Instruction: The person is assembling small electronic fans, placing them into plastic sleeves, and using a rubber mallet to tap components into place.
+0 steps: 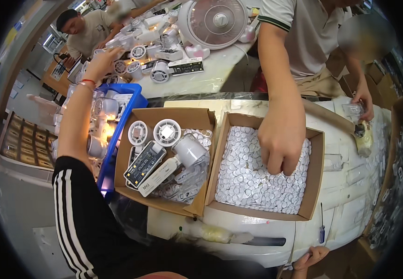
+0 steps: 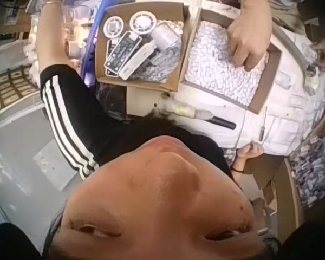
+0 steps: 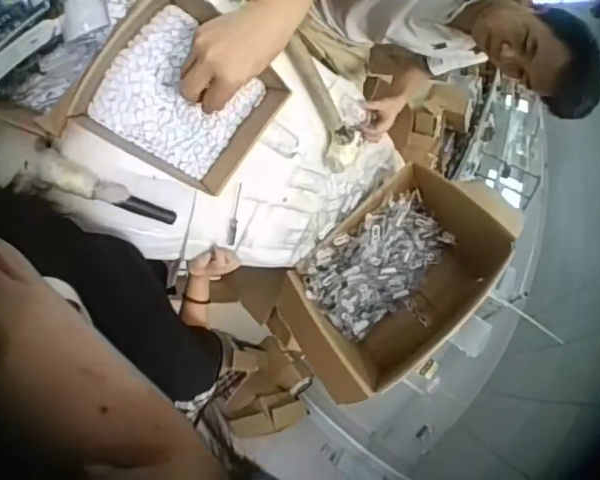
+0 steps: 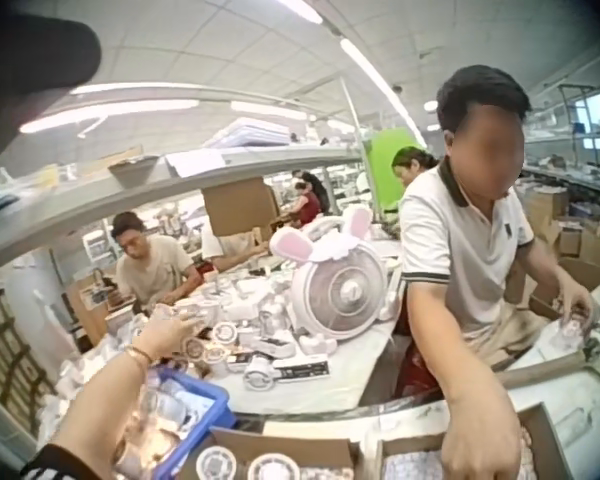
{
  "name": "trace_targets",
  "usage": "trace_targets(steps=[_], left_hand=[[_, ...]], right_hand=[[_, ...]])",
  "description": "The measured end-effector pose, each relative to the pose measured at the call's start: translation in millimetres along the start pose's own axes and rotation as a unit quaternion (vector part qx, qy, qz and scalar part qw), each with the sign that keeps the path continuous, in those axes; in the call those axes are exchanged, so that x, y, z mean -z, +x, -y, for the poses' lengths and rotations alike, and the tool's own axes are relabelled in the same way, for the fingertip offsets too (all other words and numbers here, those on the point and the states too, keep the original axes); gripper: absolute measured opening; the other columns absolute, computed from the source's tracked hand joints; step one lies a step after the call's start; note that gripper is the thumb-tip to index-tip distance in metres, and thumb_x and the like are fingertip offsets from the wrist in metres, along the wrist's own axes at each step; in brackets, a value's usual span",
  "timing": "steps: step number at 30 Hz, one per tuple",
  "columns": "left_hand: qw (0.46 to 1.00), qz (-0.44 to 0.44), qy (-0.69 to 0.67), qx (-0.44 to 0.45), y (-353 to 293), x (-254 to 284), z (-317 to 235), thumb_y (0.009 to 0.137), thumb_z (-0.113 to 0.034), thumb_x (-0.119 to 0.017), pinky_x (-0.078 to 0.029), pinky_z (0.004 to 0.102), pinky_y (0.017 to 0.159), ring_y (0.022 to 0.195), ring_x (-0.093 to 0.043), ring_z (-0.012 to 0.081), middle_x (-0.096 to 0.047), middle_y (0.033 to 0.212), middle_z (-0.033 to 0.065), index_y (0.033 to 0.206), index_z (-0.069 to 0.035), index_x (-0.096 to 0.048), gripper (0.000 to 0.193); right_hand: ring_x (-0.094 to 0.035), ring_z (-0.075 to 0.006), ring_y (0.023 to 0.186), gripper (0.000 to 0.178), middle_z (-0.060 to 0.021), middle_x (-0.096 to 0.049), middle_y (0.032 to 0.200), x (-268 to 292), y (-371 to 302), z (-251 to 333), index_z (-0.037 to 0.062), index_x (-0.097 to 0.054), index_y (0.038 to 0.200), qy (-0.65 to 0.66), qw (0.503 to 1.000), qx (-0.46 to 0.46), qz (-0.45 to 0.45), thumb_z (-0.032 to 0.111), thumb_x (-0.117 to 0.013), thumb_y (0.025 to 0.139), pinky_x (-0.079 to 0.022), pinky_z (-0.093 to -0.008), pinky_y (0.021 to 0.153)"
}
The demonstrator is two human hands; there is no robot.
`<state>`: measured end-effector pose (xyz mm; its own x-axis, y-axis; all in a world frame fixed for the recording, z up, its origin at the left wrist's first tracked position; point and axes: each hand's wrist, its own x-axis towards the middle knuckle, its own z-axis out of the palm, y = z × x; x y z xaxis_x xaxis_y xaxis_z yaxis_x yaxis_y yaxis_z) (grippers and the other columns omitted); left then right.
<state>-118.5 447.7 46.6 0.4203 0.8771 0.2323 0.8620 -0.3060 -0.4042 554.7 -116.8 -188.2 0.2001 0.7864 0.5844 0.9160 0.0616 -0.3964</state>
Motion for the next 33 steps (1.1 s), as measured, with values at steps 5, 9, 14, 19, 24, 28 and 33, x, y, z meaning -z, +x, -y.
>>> trace_targets(steps=[5,9,14,19,24,28,33], left_hand=[[0.980,-0.073,-0.178,0.051,-51.2,85.9,-19.2,0.078,0.010,-0.049,-0.050,0.0388,0.083,0.101,-0.062,0.0338,-0.062,0.120,0.0131,0.124,-0.018,-0.054,0.054],[0.986,-0.145,-0.088,0.006,-133.4,142.7,-24.5,0.076,0.012,-0.051,-0.050,0.0371,0.083,0.102,-0.062,0.0346,-0.060,0.125,0.0117,0.122,-0.012,-0.056,0.052],[0.994,-0.089,-0.035,0.053,-245.5,183.6,-58.5,0.076,0.010,-0.053,-0.050,0.0393,0.083,0.097,-0.062,0.0367,-0.059,0.126,0.0151,0.113,-0.010,-0.064,0.044],[0.994,0.033,-0.010,0.108,-302.7,192.9,-116.0,0.068,0.009,-0.054,-0.042,0.0451,0.099,0.120,-0.051,0.0372,-0.057,0.129,0.0152,0.116,-0.015,-0.064,0.054],[0.950,0.131,-0.250,0.134,-286.0,216.2,-121.0,0.069,-0.001,-0.056,-0.033,0.0440,0.109,0.132,-0.041,0.0351,-0.050,0.137,0.0172,0.118,-0.011,-0.062,0.051],[0.934,0.106,-0.308,0.150,-214.8,201.2,-80.8,0.078,-0.021,-0.069,-0.033,0.0397,0.108,0.126,-0.048,0.0302,-0.056,0.130,0.0167,0.120,-0.008,-0.061,0.045],[0.979,0.081,-0.142,0.125,-77.7,103.3,-25.0,0.074,-0.029,-0.074,-0.039,0.0393,0.104,0.123,-0.050,0.0337,-0.051,0.134,0.0202,0.134,-0.010,-0.048,0.069]], right_hand=[[-0.040,-0.0281,0.081,0.027,-0.0135,-0.040,0.087,-1.0,-1.8,0.5,0.0030,-0.048,0.099,0.012,1.000,0.003,0.006,0.023,-0.045,0.082,-0.033,-0.0422,0.074],[-0.040,-0.0283,0.082,0.027,-0.0128,-0.042,0.088,-2.9,-1.8,-2.1,0.0040,-0.049,0.101,-0.003,0.999,0.033,0.006,0.024,-0.045,0.084,-0.033,-0.0426,0.075],[-0.041,-0.0283,0.082,0.026,-0.0129,-0.041,0.087,-2.9,2.3,-1.0,0.0040,-0.049,0.100,-0.005,0.999,0.032,0.000,0.024,-0.044,0.085,-0.033,-0.0430,0.075],[-0.041,-0.0287,0.081,0.026,-0.0139,-0.042,0.087,-5.7,-7.0,-14.8,0.0028,-0.048,0.101,-0.015,0.999,0.046,0.007,0.023,-0.044,0.085,-0.033,-0.0428,0.075],[-0.042,-0.0292,0.081,0.025,-0.0153,-0.042,0.088,-8.9,-6.3,-14.5,0.0018,-0.047,0.101,-0.003,0.999,0.033,-0.004,0.021,-0.044,0.085,-0.034,-0.0432,0.074],[-0.042,-0.0296,0.081,0.024,-0.0156,-0.042,0.088,-5.4,-7.6,-13.4,0.0015,-0.048,0.100,-0.026,0.999,0.023,0.011,0.020,-0.044,0.085,-0.034,-0.0437,0.074],[-0.042,-0.0295,0.081,0.025,-0.0156,-0.042,0.087,-6.0,-8.2,-15.2,0.0018,-0.048,0.100,-0.021,0.999,0.024,0.005,0.021,-0.045,0.084,-0.034,-0.0436,0.074]])
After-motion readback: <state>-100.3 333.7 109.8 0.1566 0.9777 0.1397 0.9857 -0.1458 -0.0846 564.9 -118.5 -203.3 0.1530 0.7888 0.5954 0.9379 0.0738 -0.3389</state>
